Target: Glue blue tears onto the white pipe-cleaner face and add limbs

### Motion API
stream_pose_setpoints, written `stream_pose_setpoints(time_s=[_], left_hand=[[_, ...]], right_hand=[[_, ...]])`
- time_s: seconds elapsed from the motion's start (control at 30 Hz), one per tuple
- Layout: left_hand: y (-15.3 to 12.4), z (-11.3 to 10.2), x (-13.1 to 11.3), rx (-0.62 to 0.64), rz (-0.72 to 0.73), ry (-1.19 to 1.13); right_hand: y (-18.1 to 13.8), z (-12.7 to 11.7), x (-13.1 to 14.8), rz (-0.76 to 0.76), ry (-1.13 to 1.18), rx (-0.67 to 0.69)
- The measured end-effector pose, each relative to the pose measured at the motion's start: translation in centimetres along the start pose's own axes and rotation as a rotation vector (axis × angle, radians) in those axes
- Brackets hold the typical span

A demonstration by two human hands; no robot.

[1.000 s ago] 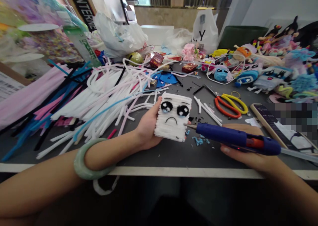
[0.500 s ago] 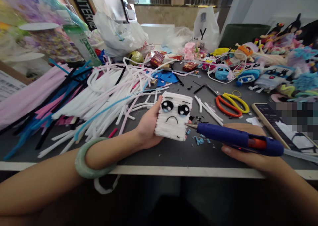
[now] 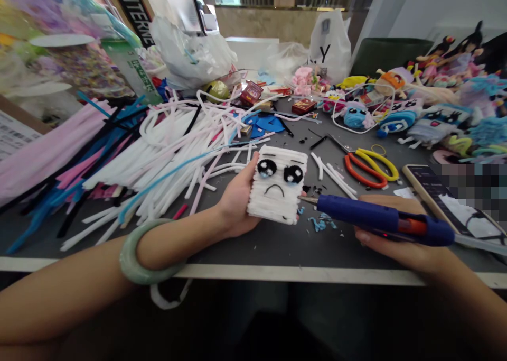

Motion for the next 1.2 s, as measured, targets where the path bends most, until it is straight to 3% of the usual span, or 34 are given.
stream_pose_setpoints(time_s=[0.27,0.5,0.63,1.2], left_hand=[[0.1,0.1,0.1,0.022,-0.013,-0.046],[0.2,0.3,-0.1,0.028,0.014,-0.022],[0.3,0.4,-0.1,0.072,0.014,-0.026],[0.3,0.2,-0.1,0.045,0.024,-0.001]], right_hand=[[-0.7,-1.5,-1.2,0.055,0.026,-0.091],[-0.2,0.4,-0.1,0.025,0.055,0.008],[0.3,0.4,0.8,-0.004,0.043,0.03],[0.0,0.4,0.5,0.026,-0.048,0.064]])
Point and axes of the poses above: each hand's wrist, its own y-axis towards the middle knuckle, its own z-axis out of the palm, x = y × z, the point moved 10 cm from there along y, towards the middle knuckle, and after that the axes turned 4 degrees about -z, right-handed, at the moved point
